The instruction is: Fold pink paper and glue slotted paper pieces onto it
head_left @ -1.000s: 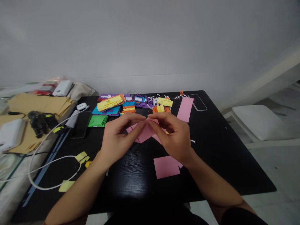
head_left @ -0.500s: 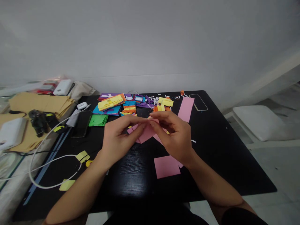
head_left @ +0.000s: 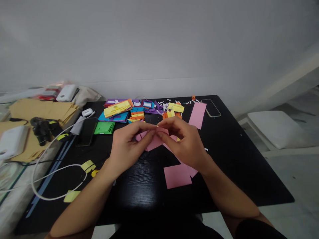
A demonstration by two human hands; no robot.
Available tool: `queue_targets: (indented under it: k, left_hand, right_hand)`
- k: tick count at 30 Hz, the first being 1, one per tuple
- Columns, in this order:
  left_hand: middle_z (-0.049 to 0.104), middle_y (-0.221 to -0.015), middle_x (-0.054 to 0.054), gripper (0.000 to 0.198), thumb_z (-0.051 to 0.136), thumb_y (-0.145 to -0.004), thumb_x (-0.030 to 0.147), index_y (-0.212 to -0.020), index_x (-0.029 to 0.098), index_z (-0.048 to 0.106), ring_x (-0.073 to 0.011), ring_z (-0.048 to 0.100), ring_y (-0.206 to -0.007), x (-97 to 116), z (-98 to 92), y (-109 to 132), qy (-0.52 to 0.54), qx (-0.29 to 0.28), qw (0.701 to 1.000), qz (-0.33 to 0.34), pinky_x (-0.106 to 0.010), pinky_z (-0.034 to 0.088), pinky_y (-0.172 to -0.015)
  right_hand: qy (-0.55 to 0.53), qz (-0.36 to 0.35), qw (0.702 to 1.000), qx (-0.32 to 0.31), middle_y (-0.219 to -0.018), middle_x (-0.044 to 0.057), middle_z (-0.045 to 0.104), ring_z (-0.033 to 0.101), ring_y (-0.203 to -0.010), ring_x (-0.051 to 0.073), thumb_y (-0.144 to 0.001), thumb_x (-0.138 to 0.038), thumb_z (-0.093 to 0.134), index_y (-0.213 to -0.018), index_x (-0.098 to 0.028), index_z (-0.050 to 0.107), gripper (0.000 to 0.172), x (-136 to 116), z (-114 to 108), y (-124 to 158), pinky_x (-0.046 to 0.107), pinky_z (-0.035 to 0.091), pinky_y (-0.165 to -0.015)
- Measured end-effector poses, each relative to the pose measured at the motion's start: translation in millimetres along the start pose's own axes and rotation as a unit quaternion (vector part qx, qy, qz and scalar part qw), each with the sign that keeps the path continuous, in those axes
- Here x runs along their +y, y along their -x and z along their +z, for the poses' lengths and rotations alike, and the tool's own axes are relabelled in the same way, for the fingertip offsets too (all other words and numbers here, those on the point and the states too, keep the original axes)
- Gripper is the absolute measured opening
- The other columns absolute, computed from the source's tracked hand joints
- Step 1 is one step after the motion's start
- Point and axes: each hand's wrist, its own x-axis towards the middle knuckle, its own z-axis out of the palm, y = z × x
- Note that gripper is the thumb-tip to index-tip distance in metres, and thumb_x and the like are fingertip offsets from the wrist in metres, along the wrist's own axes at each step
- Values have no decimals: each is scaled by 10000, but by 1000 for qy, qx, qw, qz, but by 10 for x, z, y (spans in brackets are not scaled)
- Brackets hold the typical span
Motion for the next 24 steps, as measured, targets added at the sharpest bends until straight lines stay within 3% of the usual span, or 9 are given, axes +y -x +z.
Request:
queue_targets:
  k: [8, 16, 24]
  left_hand:
    - [818, -880, -5, 112, 719, -1009, 248, -1072, 258, 810, -133, 721, -699, -28, -15, 7, 2, -19, 1000, -6, -265, 566, -641]
    - [832, -926, -15, 107, 704, -998, 201, -1054, 222, 793, -140, 763, -788, 13, -58, -42, -5, -53, 998, 15, -248, 591, -727]
    - [830, -999, -29, 138, 775, -962, 214, -1086, 223, 717, -160, 808, -902, -54, -8, -48, 52, -70, 996, -24, -243, 639, -781]
  right_hand:
    - [47, -23, 998, 23, -926, 1, 803, 749, -768, 142, -1003, -222, 704, -1062, -228, 751, 76, 12, 10, 4, 297, 598, -730]
    - [64, -18, 997, 36, -907, 2, 827, 775, -788, 164, -978, -237, 756, -1021, -241, 804, 65, 24, -10, 0, 313, 608, -741]
    - [71, -22, 997, 33, -885, -3, 812, 767, -777, 167, -982, -218, 749, -994, -241, 792, 50, 55, 7, 0, 321, 607, -747]
